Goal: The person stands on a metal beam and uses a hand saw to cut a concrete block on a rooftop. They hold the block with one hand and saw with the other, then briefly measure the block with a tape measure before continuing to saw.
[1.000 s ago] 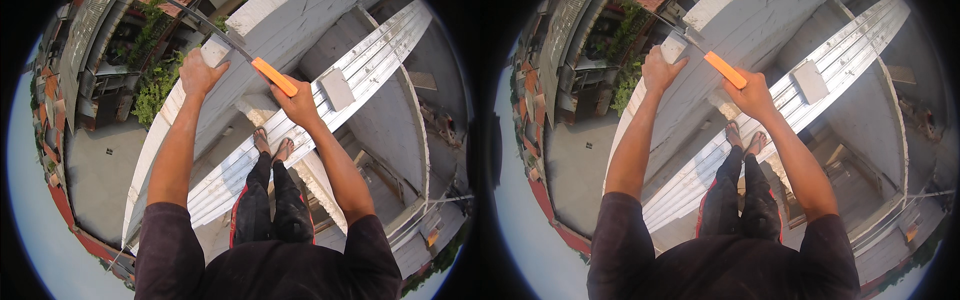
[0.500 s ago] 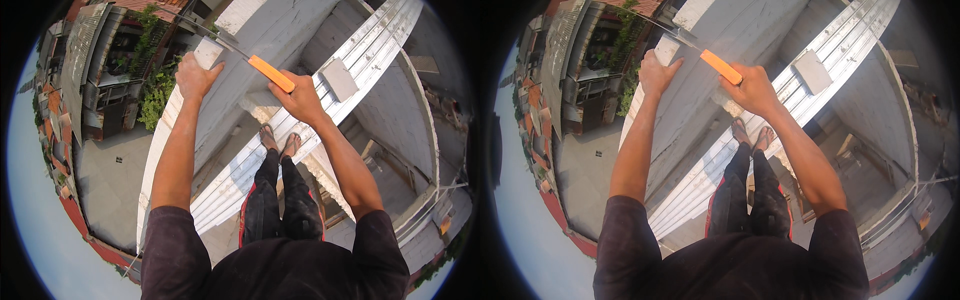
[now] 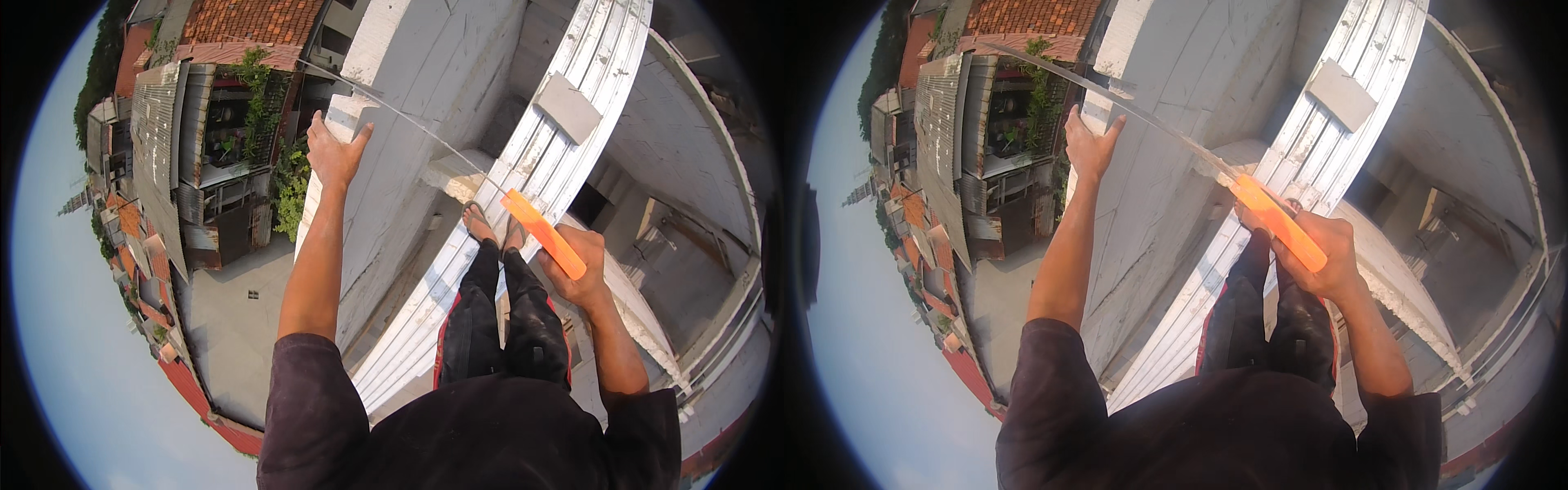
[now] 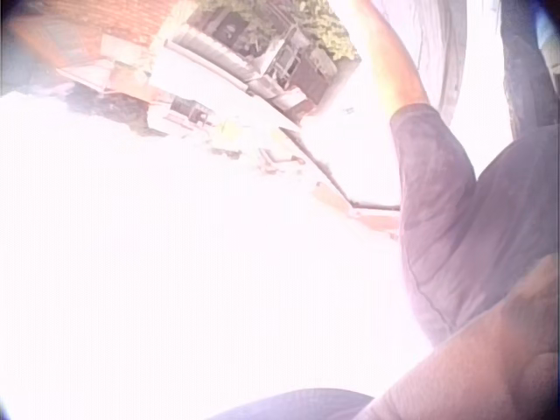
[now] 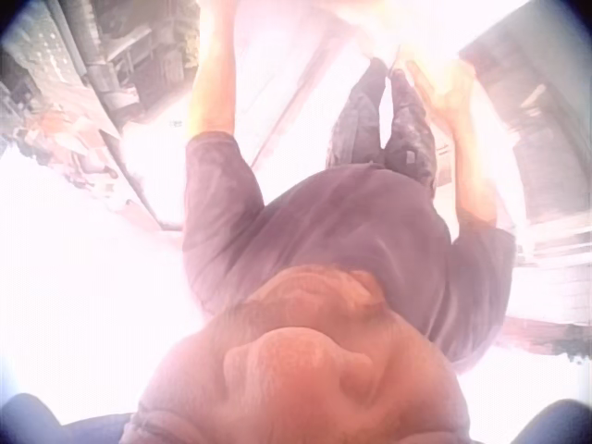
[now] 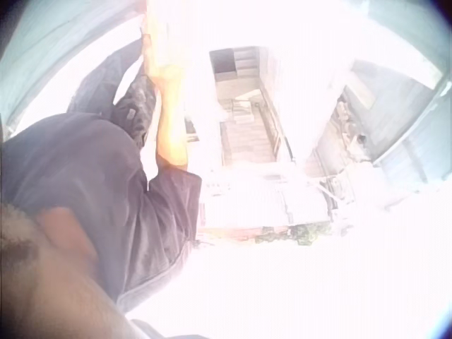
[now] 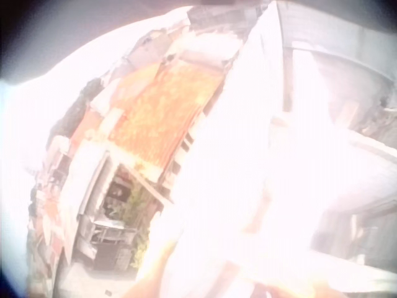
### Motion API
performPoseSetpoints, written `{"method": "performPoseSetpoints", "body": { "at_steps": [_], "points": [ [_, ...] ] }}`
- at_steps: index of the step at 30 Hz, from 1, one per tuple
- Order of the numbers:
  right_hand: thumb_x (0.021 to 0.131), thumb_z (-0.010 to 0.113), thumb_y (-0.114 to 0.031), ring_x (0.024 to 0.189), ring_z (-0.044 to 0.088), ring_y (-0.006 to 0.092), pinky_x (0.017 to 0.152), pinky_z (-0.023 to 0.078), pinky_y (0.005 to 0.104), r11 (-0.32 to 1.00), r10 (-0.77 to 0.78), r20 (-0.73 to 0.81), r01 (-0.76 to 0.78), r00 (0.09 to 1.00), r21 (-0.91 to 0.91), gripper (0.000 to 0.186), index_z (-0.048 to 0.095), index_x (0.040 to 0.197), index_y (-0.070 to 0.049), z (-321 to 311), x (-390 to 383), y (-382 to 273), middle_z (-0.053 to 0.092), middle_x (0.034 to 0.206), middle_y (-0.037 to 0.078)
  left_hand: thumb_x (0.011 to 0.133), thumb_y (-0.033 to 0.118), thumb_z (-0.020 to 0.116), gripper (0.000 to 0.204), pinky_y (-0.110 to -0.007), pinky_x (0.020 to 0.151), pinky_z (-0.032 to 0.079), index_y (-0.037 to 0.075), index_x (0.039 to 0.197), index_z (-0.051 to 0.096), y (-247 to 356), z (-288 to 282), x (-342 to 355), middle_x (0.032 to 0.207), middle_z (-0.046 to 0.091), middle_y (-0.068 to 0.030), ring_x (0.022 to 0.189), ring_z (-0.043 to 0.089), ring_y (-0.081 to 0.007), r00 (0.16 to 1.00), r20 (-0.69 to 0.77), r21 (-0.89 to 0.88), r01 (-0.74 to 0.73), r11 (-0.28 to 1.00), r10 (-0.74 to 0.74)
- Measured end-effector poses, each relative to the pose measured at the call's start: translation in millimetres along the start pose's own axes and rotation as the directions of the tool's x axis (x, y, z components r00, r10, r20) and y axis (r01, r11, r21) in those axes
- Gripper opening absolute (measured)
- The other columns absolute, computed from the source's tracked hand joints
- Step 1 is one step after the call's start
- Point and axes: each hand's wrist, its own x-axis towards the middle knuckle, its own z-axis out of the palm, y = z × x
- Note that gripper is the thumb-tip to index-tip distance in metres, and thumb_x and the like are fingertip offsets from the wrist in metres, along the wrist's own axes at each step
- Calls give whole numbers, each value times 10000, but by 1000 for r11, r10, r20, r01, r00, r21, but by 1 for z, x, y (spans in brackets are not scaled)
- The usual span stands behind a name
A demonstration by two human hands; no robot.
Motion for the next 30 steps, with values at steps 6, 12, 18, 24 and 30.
{"method": "performPoseSetpoints", "body": {
  "at_steps": [6,12,18,24,30],
  "points": [
    [887,691,-204,535,506,274,551,380,366,913,342,-187,-372,921,-166,217,655,905,9,-62,-141,-21,515,664,91,767,783,725,1113,-605,1182,332,-12,1510,493,40,-34,58,1554,473,-237,1479,385,-420,938,302,337,-269,902,167],
    [929,676,-142,620,481,241,639,404,351,690,681,-372,-723,631,37,202,659,980,53,-63,-216,21,511,699,103,915,568,638,699,-710,1196,209,45,1378,671,110,-17,86,1506,575,-197,1458,451,-399,758,636,662,-443,605,-142],
    [945,680,-141,593,551,236,602,443,354,735,601,-443,-678,666,-23,173,643,941,28,-58,-209,6,572,694,85,933,395,698,422,-658,1183,298,91,1220,752,105,0,6,1307,711,-139,1383,533,-373,674,611,455,-728,513,415],
    [848,717,-46,640,629,361,605,479,407,902,367,-186,-398,911,-168,116,636,910,8,-51,-139,-18,596,746,152,889,352,802,504,-506,1157,406,46,1275,690,113,-46,-72,1411,628,-152,1370,529,-366,714,352,-156,-593,790,606],
    [902,759,-74,630,666,310,594,507,364,997,-74,8,74,997,-19,199,657,1051,11,-1,6,-22,651,792,137,774,509,870,946,-521,1098,427,-3,1470,485,8,-29,-32,1435,556,-236,1301,551,-407,977,-181,45,-110,993,116]
  ]
}}
